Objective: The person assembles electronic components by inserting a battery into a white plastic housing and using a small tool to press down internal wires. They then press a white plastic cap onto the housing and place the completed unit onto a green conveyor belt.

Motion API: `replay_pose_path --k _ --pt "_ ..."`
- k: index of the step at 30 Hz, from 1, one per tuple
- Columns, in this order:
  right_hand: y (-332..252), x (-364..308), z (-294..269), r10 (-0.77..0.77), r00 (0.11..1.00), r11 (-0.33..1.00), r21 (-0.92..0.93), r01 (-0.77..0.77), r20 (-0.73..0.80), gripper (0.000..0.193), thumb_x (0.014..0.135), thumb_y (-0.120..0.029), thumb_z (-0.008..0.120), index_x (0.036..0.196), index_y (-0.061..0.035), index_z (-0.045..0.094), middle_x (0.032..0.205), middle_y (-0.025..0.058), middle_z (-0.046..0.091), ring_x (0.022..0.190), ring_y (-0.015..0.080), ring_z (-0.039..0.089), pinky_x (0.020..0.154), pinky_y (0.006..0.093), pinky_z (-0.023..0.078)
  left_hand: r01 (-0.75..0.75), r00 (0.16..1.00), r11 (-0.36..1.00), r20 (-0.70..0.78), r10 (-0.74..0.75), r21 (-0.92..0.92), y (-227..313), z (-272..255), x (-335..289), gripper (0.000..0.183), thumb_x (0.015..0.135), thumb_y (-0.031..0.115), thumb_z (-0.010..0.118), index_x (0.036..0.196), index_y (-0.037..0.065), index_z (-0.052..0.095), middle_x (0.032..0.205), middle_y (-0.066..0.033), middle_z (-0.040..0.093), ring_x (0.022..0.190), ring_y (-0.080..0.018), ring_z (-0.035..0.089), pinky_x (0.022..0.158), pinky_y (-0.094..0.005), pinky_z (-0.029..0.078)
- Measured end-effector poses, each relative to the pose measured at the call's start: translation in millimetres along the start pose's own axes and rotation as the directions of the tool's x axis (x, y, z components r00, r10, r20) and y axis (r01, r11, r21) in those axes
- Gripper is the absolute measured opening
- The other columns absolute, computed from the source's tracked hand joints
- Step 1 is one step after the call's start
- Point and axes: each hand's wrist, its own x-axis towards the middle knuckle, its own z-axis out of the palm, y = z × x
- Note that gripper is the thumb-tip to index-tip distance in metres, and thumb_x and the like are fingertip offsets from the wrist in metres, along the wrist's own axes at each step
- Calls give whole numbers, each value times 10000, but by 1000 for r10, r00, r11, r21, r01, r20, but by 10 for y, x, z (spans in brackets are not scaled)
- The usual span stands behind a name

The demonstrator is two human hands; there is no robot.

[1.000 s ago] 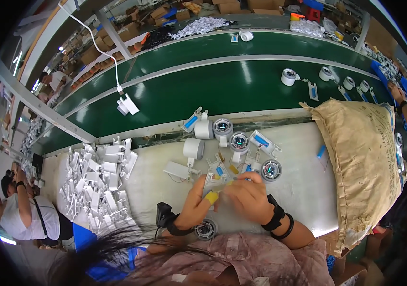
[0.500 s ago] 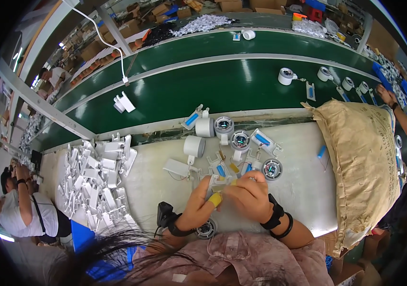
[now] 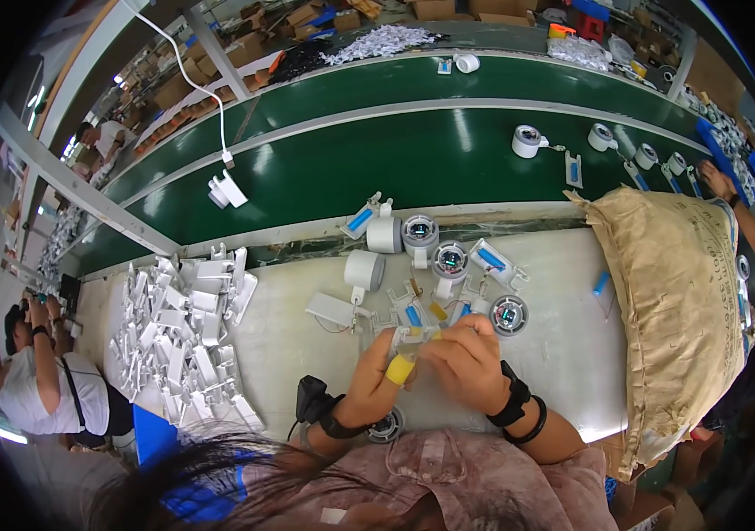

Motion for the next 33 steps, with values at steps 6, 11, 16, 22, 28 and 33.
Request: replay_pose_path --k 6,11,16,22,28,33 --pt "-39 -7 -4 -3 1000 1000 -2 3 -5 293 638 31 774 887 -69 655 860 70 572 797 277 536 708 360 440 -16 999 995 -37 20 98 -61 22 -35 364 879 41 477 1237 -17 458 1066 -228 563 963 -417 566 833 -399 460" --pt "-20 -58 32 -9 1000 1000 -10 9 17 297 636 37 769 890 -60 649 853 79 568 786 279 533 694 368 438 -1 998 997 -68 6 80 -21 31 -6 335 881 22 464 1213 -24 483 1065 -235 565 962 -417 563 830 -402 460" --pt "-42 -6 71 -17 1000 999 -33 16 -9 281 629 14 764 878 -60 658 845 71 564 758 273 543 678 361 453 -59 994 974 -73 77 219 97 -34 65 305 878 18 464 1176 -24 509 978 -230 585 890 -435 573 764 -415 474" --pt "-32 14 95 -19 1000 997 -74 20 14 288 651 -2 753 919 -56 661 870 79 568 796 271 561 716 372 462 -115 985 935 -81 151 336 58 -59 80 283 864 15 470 1139 -8 530 957 -212 600 821 -412 590 700 -420 485" --pt "-60 100 38 -6 1000 1000 -25 5 -25 320 679 17 710 985 -51 650 959 87 575 819 262 573 761 373 445 -6 976 995 -219 -16 -100 151 -287 133 223 973 141 462 1154 23 515 925 -104 638 669 -149 617 556 -289 499" --pt "12 34 38 -26 1000 999 -27 26 -9 319 687 28 695 991 -51 646 997 97 581 829 268 585 757 368 442 -181 884 973 -456 97 -145 404 -968 520 226 1018 206 423 1151 40 499 889 -80 641 601 -115 598 495 -252 516"
